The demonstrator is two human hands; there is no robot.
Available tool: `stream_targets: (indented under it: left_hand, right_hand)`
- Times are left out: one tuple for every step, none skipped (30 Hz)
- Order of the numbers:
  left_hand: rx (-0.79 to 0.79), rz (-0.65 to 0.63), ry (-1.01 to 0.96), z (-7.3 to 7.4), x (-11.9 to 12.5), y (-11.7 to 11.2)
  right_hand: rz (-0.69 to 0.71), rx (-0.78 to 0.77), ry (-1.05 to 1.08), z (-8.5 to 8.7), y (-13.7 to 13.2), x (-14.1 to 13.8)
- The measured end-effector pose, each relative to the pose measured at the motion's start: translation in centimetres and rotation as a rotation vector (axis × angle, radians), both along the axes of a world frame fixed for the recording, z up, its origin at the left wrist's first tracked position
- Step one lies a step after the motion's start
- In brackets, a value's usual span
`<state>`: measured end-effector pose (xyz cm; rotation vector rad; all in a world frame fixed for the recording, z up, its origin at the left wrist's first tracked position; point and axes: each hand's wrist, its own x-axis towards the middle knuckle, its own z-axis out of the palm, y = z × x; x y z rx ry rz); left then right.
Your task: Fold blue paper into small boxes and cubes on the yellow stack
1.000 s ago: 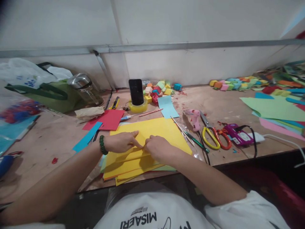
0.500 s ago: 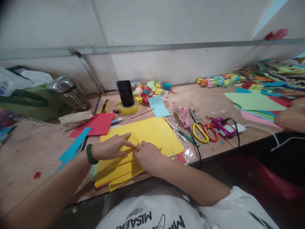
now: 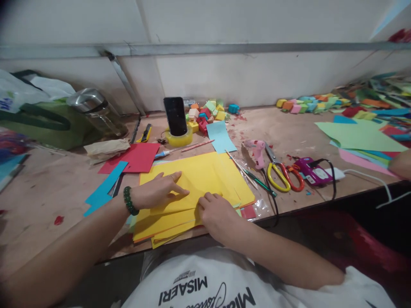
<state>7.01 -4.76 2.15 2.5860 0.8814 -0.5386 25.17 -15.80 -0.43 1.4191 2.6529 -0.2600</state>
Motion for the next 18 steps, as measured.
stream_targets:
  left_hand:
    - [0.01, -0.007, 0.003, 0.1, 0.1, 0.0]
    - [0.023, -0.014, 0.007, 0.2, 0.2, -0.1]
    - [0.036, -0.022, 0.011, 0.3, 0.3, -0.1]
    - [0.047, -0.029, 0.016, 0.4, 0.3, -0.2]
    - [0.055, -0.035, 0.019, 0.5, 0.4, -0.2]
    - [0.061, -0.04, 0.021, 0.6, 0.5, -0.3]
    - [0.065, -0.046, 0.02, 0.6, 0.5, -0.4]
    - [0.069, -0.053, 0.015, 0.7, 0.5, -0.4]
    - [0.073, -0.061, 0.007, 0.7, 0.5, -0.4]
    - [0.076, -0.067, -0.001, 0.7, 0.6, -0.5]
    - [0.076, -0.07, -0.006, 0.7, 0.6, -0.5]
    - [0.073, -0.07, -0.01, 0.6, 0.6, -0.5]
    - [0.071, -0.068, -0.012, 0.6, 0.5, -0.5]
    - [0.07, -0.065, -0.012, 0.5, 0.5, -0.5]
    - [0.072, -0.065, -0.013, 0.4, 0.4, -0.5]
    - [0.075, -0.066, -0.013, 0.3, 0.3, -0.4]
    - [0.08, -0.068, -0.017, 0.1, 0.2, -0.4]
    - [0.086, -0.071, -0.022, 0.0, 0.1, -0.4]
  right_hand:
    - [-0.004, -0.003, -0.01, 0.2, 0.0, 0.0]
    - [-0.003, -0.003, -0.018, 0.5, 0.1, 0.0]
    - [0.006, 0.003, -0.02, 0.7, 0.2, -0.2]
    - [0.027, 0.012, -0.012, 0.8, 0.4, -0.5]
    - [0.056, 0.025, 0.002, 0.8, 0.6, -0.8]
    - [0.084, 0.04, 0.018, 0.5, 0.7, -1.0]
    - [0.108, 0.053, 0.029, 0.1, 0.8, -1.2]
    - [0.118, 0.068, 0.032, -0.5, 0.9, -1.3]
    - [0.115, 0.084, 0.027, -1.1, 0.8, -1.2]
    - [0.109, 0.097, 0.018, -1.7, 0.7, -0.9]
    - [0.091, 0.108, 0.003, -2.3, 0.4, -0.6]
    - [0.068, 0.119, -0.014, -2.8, 0.1, -0.1]
    - [0.041, 0.133, -0.03, -3.1, -0.3, 0.5]
    - [0.015, 0.149, -0.044, -3.3, -0.7, 1.1]
    - [-0.008, 0.168, -0.054, -3.4, -1.1, 1.7]
    - [-0.029, 0.187, -0.063, -3.4, -1.5, 2.2]
    - [-0.051, 0.203, -0.073, -3.3, -1.9, 2.7]
    - [-0.076, 0.211, -0.084, -3.1, -2.2, 3.1]
